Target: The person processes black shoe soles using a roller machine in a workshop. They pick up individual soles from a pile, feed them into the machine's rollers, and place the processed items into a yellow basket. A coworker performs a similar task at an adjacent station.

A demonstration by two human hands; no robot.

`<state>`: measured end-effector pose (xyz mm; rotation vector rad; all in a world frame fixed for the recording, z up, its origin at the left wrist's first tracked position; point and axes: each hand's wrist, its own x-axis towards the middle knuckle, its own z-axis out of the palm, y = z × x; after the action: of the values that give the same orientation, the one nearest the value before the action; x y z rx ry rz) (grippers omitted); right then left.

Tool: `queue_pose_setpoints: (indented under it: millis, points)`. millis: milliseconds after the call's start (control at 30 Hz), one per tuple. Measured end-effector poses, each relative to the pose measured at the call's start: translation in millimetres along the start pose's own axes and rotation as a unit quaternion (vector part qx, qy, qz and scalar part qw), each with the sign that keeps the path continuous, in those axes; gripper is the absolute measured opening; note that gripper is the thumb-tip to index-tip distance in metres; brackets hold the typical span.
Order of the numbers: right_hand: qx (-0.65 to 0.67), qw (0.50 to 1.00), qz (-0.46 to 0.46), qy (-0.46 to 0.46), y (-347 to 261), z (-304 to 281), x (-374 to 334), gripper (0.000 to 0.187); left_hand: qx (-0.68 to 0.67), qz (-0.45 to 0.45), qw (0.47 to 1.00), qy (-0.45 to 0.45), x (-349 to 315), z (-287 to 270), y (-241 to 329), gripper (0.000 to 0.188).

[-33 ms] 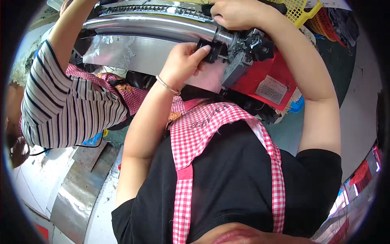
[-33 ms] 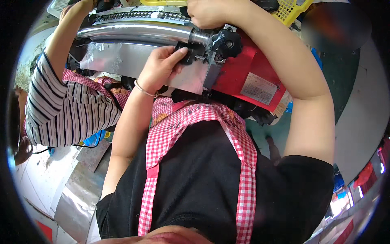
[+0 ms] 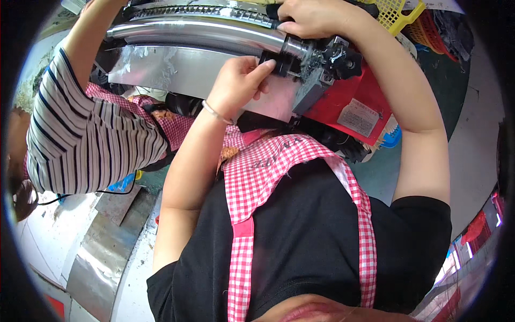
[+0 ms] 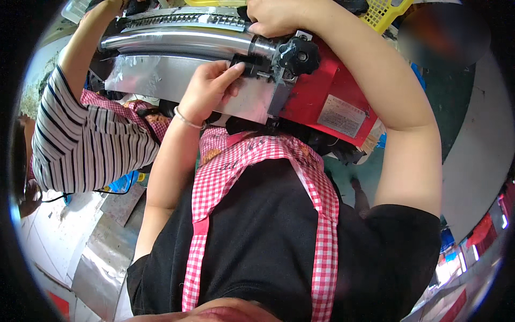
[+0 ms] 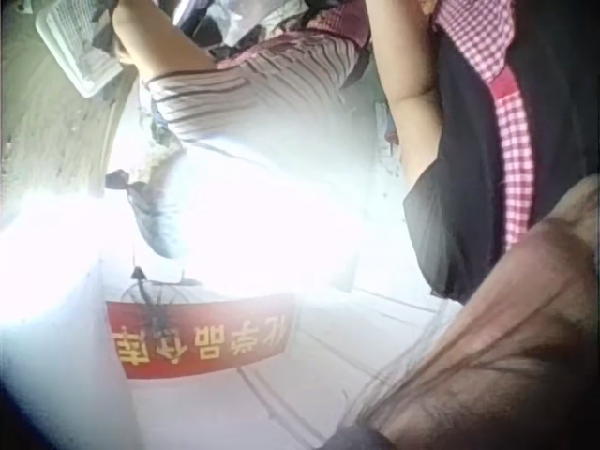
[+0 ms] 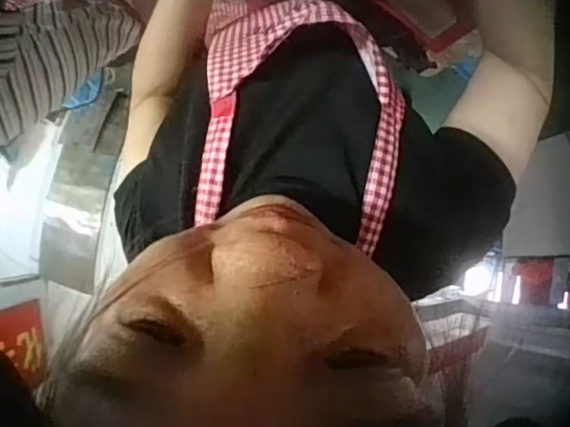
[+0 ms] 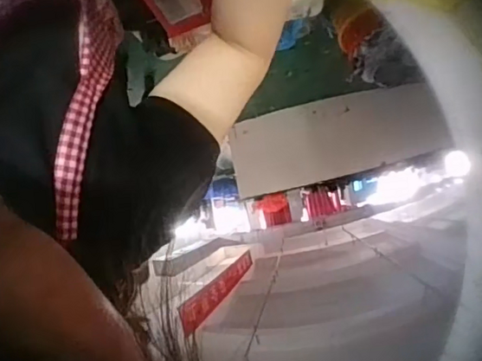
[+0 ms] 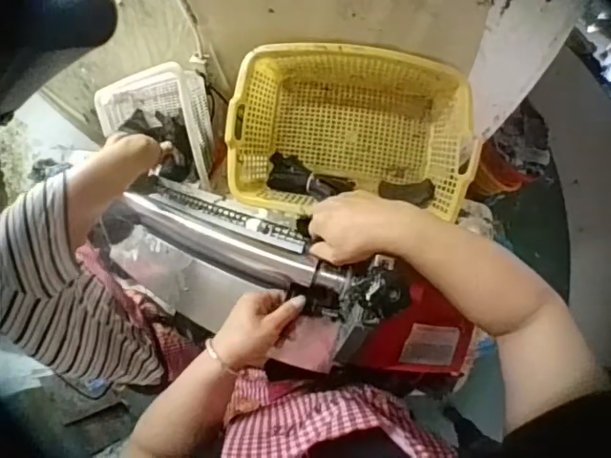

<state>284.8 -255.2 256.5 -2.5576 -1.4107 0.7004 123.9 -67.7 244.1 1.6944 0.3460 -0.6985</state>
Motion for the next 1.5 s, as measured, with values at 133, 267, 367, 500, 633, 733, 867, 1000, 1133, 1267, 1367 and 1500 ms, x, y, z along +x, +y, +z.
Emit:
queue_pose_setpoints:
  millis: [133,267,367,500,633,733,867,1000,1133,1267,1367,1500]
  points:
    - [0.124,0.984,0.105,0.074,-1.5,-19.6,-4.1,0.017,0.007,-0.039,0.994,-0.101,-50.2,-22.3,-22.6,0.033]
    - [0.196,0.905,0.171,0.336,66.4,-30.2,-40.7,0.027,0.194,-0.011,0.978,-0.079,-57.8,-24.2,-104.5,0.027]
    - [0.361,0.784,0.234,0.447,125.2,-15.4,-47.1,0.045,0.389,0.122,0.912,0.055,-41.3,-5.4,-178.3,0.049]
    - [0.507,0.633,0.414,0.414,185.4,31.0,-53.6,0.067,0.408,0.140,0.902,0.008,-20.0,0.9,-234.6,0.076]
    - [0.414,0.651,0.560,0.301,245.1,119.2,-49.3,0.065,0.464,0.111,0.876,-0.068,-9.5,2.6,-223.0,0.070]
    - [0.152,0.819,0.548,0.072,199.5,72.8,-46.4,0.065,0.482,0.121,0.865,-0.062,-12.7,5.9,-224.3,0.063]
    - [-0.118,0.808,0.553,0.166,174.2,63.0,-33.4,0.067,0.447,0.138,0.874,-0.129,-5.0,-6.1,-233.4,0.049]
    - [0.009,0.852,0.427,0.304,123.4,14.4,-45.0,0.065,0.375,0.143,0.909,-0.117,-19.4,-14.4,-219.9,0.046]
    - [0.073,0.849,0.341,0.397,94.6,-1.7,-50.6,0.054,0.114,0.075,0.980,-0.144,-43.9,-38.5,-200.8,0.053]
    - [0.203,0.859,0.177,0.434,38.5,-25.4,-65.3,0.038,-0.018,0.005,0.981,-0.192,-89.3,-67.9,-106.8,0.038]
    - [0.275,0.905,0.079,0.316,-33.6,-54.4,-69.0,0.026,-0.053,0.062,0.979,-0.187,-99.9,-57.1,-68.0,0.036]
    - [0.291,0.944,-0.048,0.147,-81.3,-61.4,-66.5,0.029,-0.143,0.158,0.974,-0.083,-99.7,-24.5,-12.1,0.030]
